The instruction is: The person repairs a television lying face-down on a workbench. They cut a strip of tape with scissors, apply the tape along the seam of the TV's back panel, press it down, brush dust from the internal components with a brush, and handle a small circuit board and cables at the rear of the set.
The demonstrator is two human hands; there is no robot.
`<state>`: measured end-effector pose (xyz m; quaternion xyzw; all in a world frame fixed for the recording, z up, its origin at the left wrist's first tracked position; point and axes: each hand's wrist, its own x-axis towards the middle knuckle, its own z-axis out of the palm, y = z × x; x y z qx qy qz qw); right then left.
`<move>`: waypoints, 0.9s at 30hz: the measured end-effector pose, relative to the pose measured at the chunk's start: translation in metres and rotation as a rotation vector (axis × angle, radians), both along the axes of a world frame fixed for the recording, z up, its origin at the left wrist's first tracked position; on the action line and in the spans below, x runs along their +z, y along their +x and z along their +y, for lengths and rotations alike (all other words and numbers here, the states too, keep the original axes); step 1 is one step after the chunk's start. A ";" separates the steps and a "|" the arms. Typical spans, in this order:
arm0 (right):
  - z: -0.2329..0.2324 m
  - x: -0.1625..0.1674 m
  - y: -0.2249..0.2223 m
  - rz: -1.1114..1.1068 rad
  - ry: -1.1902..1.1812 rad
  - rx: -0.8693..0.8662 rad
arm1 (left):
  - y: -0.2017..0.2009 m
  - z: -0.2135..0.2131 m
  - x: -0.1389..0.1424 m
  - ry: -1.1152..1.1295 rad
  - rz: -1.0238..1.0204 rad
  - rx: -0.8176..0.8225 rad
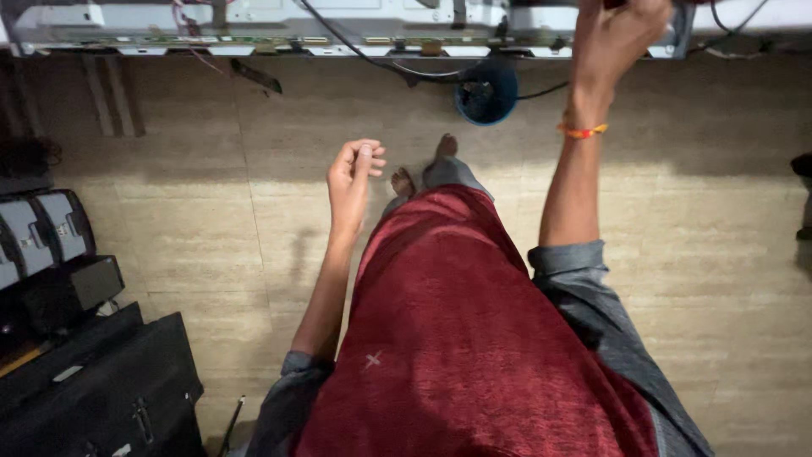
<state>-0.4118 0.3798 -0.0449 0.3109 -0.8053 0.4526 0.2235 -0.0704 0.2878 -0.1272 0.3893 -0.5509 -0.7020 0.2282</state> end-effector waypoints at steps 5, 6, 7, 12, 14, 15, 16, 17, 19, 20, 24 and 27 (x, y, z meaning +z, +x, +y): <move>-0.023 -0.040 0.051 -0.177 0.489 0.525 | -0.025 -0.010 0.004 0.026 -0.026 0.020; -0.027 -0.052 0.058 -0.544 0.588 0.695 | -0.030 -0.012 0.006 0.023 -0.011 0.043; -0.032 -0.055 0.053 -0.460 0.473 0.652 | -0.032 -0.016 0.007 0.016 -0.001 0.053; -0.054 -0.043 0.002 -0.258 0.235 0.304 | -0.031 -0.042 -0.001 0.018 -0.075 0.142; -0.071 -0.028 0.018 -0.233 0.282 0.314 | -0.039 -0.044 -0.015 0.138 -0.085 0.132; -0.061 -0.022 0.052 0.031 0.540 0.581 | -0.053 -0.053 -0.024 0.153 -0.055 0.088; -0.068 -0.021 0.077 -0.207 0.484 0.698 | -0.068 -0.057 -0.030 0.171 -0.018 0.055; -0.064 -0.020 0.088 -0.523 0.401 0.796 | -0.071 -0.052 -0.033 0.211 0.001 0.008; -0.060 -0.023 0.093 -0.702 0.272 0.767 | -0.078 -0.055 -0.036 0.179 0.033 -0.107; -0.055 -0.025 0.077 -0.559 0.255 0.682 | -0.080 -0.058 -0.036 0.150 0.065 -0.144; -0.042 -0.027 -0.046 -0.517 -0.012 0.659 | -0.060 -0.074 -0.024 0.241 -0.062 -0.159; -0.056 -0.026 -0.075 -0.579 0.572 0.572 | -0.034 -0.092 -0.015 0.250 -0.157 -0.127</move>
